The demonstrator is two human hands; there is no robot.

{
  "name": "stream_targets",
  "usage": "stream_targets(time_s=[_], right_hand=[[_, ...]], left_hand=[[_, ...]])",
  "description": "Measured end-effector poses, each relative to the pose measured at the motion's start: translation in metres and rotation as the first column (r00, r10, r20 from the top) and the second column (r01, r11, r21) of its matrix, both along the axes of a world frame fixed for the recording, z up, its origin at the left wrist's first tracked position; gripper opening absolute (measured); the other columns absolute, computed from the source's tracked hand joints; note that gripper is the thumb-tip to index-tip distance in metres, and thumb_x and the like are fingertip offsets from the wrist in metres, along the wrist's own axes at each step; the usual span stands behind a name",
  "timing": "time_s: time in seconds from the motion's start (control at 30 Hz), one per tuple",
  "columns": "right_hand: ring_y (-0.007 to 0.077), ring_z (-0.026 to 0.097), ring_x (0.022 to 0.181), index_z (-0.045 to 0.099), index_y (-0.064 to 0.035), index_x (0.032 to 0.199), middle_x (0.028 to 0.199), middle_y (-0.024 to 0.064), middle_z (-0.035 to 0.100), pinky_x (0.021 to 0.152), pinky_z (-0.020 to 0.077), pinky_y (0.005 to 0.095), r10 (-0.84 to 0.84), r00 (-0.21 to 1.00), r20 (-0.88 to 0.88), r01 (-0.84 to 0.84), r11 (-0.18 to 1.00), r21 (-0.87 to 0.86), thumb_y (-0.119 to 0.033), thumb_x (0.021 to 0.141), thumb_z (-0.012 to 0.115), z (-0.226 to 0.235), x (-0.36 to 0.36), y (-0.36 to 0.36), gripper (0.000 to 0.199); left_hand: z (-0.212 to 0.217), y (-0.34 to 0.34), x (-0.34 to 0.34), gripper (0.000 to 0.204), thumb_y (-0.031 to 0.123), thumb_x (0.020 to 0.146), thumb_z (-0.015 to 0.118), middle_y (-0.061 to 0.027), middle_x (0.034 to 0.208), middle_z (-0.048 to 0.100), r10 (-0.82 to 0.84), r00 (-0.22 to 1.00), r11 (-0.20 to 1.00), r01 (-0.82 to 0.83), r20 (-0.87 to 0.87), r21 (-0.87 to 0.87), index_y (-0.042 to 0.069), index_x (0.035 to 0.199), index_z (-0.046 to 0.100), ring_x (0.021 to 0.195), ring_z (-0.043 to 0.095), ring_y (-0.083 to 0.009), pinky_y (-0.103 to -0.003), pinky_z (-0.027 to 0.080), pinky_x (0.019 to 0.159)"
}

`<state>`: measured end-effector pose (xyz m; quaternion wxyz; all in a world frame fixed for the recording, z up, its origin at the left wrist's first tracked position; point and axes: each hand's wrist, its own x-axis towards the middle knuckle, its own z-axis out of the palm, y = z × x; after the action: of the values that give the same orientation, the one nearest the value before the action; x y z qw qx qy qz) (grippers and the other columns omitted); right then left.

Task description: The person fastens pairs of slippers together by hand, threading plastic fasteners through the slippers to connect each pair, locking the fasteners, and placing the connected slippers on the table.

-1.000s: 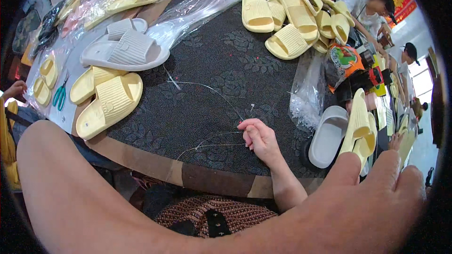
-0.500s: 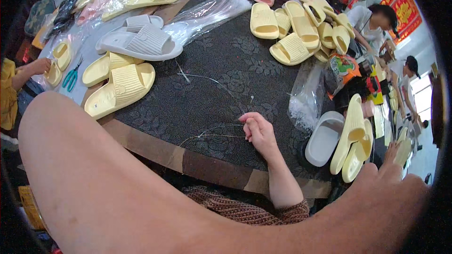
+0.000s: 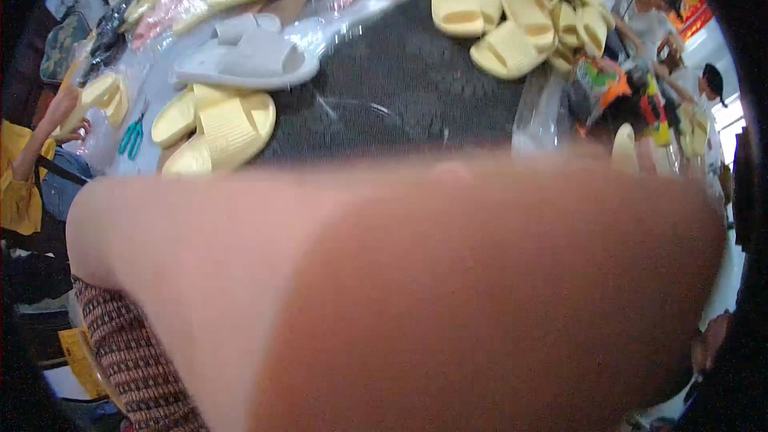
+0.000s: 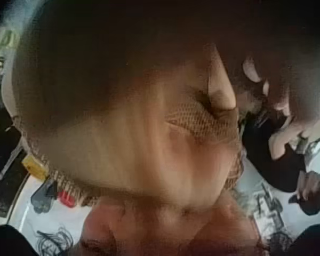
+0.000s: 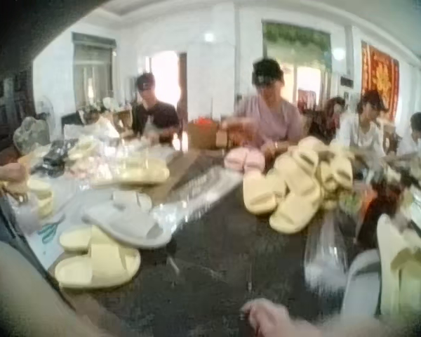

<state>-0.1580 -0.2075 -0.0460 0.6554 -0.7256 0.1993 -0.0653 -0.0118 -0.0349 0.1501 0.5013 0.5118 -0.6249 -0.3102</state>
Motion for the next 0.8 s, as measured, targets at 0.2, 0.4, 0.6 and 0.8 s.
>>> stream_targets(time_s=[0.2,0.4,0.6,0.8], right_hand=[[0.0046,0.043,0.052,0.056,-0.0026,0.097,0.059,-0.0021,0.046,0.048,0.0375,0.0202,0.104,0.966,0.235,-0.054,0.976,-0.213,-0.017,0.095,0.041,-0.008,0.014,-0.015,0.021],[0.0028,0.042,0.051,0.057,-0.0034,0.096,0.061,-0.0032,0.047,0.047,0.0363,0.0168,0.098,0.992,0.079,-0.088,0.989,-0.117,-0.015,0.094,0.040,-0.004,0.017,-0.008,0.021],[0.0028,0.042,0.050,0.057,-0.0036,0.096,0.060,-0.0029,0.046,0.046,0.0355,0.0169,0.097,0.992,0.075,-0.086,0.986,-0.141,-0.014,0.094,0.040,0.002,0.012,-0.007,0.020],[0.0029,0.041,0.049,0.056,-0.0032,0.096,0.058,-0.0027,0.045,0.045,0.0348,0.0172,0.107,0.990,0.089,-0.090,0.980,-0.180,-0.018,0.095,0.041,-0.003,0.014,-0.010,0.022]], left_hand=[[-0.018,0.005,-0.009,0.027,0.009,0.072,0.062,-0.0120,0.090,0.057,-0.010,0.992,0.990,-0.008,0.123,0.141,0.000,0.097,0.057,0.084,0.057,-0.0239,-0.036,0.045,0.074],[-0.100,0.064,-0.014,0.029,0.005,0.072,0.063,-0.0111,0.098,0.057,0.181,0.746,0.930,-0.342,0.641,0.135,0.002,0.099,0.056,0.094,0.054,-0.0276,-0.036,0.041,0.082],[-0.127,0.098,0.002,0.029,0.004,0.072,0.064,-0.0133,0.104,0.055,0.618,0.344,0.629,-0.755,0.707,-0.183,0.001,0.099,0.056,0.095,0.053,-0.0301,-0.038,0.042,0.083],[-0.145,0.137,0.047,0.031,0.003,0.073,0.062,-0.0175,0.107,0.054,0.757,-0.053,0.240,-0.905,0.652,-0.352,-0.001,0.103,0.055,0.100,0.052,-0.0353,-0.041,0.042,0.085]])
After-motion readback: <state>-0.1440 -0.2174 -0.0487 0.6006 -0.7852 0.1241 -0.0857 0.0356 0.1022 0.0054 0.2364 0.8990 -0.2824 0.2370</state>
